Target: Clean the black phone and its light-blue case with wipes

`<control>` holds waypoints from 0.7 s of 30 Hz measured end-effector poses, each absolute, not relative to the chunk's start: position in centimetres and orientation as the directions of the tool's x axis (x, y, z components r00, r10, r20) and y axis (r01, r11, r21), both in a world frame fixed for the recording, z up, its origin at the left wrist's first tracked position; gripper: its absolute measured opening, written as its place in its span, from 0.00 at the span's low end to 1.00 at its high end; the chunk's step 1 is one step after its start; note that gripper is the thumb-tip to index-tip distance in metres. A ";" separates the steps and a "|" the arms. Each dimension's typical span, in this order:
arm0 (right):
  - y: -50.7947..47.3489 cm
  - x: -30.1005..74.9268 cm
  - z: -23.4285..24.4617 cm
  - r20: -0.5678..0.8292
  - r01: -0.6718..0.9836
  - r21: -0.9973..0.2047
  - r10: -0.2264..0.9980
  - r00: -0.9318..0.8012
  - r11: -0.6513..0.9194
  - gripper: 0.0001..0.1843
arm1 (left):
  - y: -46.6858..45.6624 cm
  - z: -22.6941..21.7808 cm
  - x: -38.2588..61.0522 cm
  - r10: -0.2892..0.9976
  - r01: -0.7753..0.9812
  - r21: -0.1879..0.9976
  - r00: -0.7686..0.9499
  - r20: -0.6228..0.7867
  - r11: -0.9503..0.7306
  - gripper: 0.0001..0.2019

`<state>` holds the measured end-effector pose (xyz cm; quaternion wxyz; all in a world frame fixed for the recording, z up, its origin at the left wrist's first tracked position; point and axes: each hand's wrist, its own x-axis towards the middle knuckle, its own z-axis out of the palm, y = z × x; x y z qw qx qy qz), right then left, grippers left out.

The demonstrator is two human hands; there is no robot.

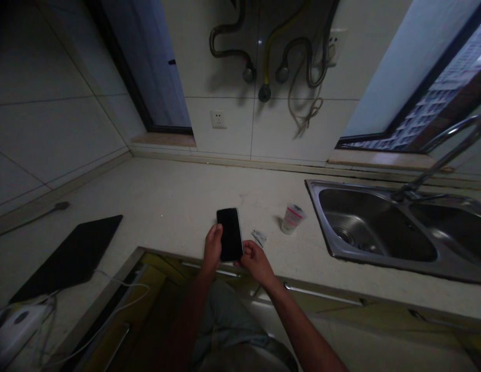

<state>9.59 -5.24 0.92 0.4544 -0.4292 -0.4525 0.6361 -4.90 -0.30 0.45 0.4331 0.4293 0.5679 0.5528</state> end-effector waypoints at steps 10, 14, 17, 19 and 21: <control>-5.9 9.9 1.6 0.095 0.112 -0.986 0.974 -0.206 0.120 0.15 | -0.4 1.0 -3.9 0.956 -0.112 0.993 -0.287 -0.062 0.031 0.27; -6.3 10.1 2.0 0.128 0.302 -0.934 0.969 -0.212 0.190 0.20 | -0.3 0.8 -3.9 0.958 -0.245 0.967 -0.257 -0.131 0.066 0.28; -6.4 10.3 2.3 0.128 0.239 -0.951 0.954 -0.273 0.196 0.21 | -0.1 0.8 -4.3 0.965 -0.280 0.958 -0.229 -0.131 0.064 0.27; -6.3 10.2 2.4 0.125 0.124 -0.977 0.937 -0.325 0.173 0.20 | 0.1 0.8 -4.7 0.966 -0.285 0.957 -0.229 -0.120 0.051 0.26; -6.2 10.1 2.4 0.120 0.017 -0.991 0.925 -0.361 0.135 0.19 | 0.3 0.8 -5.0 0.961 -0.314 0.947 -0.232 -0.149 0.071 0.24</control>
